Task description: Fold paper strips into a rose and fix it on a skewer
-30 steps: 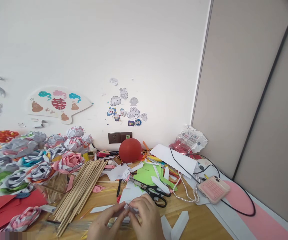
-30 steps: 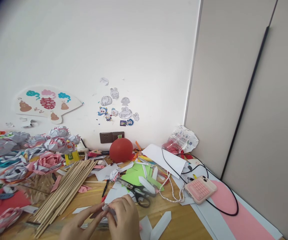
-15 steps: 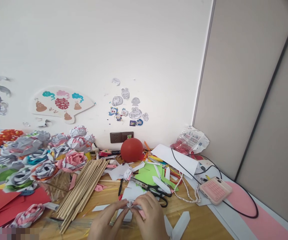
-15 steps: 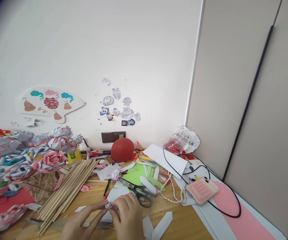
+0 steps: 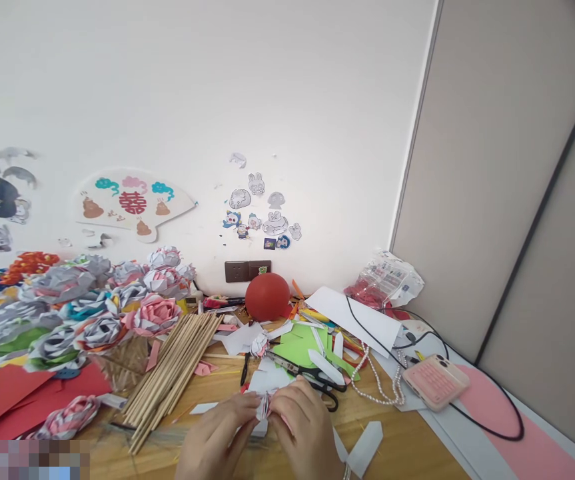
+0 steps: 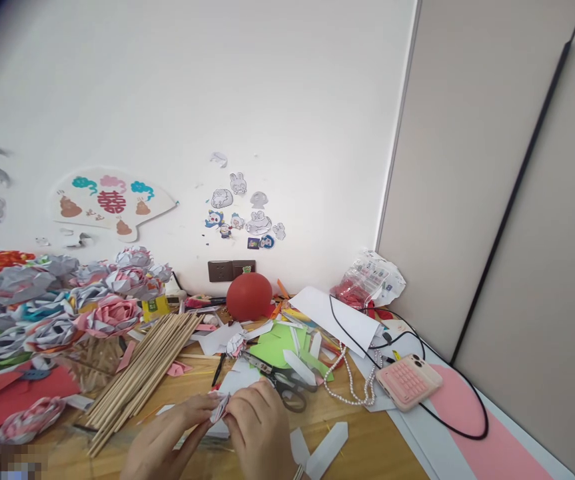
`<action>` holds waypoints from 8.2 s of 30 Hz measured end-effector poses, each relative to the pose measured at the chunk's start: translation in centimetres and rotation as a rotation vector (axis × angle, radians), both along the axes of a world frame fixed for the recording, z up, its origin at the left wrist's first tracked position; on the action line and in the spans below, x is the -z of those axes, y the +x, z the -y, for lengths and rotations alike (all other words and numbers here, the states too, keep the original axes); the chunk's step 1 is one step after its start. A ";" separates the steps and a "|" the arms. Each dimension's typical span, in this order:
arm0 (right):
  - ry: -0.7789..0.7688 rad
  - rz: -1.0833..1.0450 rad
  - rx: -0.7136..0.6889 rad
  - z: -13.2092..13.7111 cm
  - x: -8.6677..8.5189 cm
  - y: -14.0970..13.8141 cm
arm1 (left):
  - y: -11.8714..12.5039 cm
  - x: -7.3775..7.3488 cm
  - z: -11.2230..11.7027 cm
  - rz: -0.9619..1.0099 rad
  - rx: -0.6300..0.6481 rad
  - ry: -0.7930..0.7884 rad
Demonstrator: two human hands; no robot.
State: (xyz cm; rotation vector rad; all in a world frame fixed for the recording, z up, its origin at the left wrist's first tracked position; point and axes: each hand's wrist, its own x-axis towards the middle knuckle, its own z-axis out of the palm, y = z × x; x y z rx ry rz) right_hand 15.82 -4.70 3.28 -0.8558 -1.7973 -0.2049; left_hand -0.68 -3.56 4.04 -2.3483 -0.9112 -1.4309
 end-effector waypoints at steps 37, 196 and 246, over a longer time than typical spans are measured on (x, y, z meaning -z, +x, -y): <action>0.170 0.032 -0.056 0.7 -0.5 0.6 | 0.1 -0.6 1.7 -0.061 0.047 -0.103; -0.353 -0.164 0.008 -1.2 0.4 1.9 | 0.8 2.3 0.1 0.032 0.143 -0.481; -0.480 -0.234 -0.175 -0.9 0.9 0.8 | 1.5 0.2 0.8 0.160 0.063 -0.374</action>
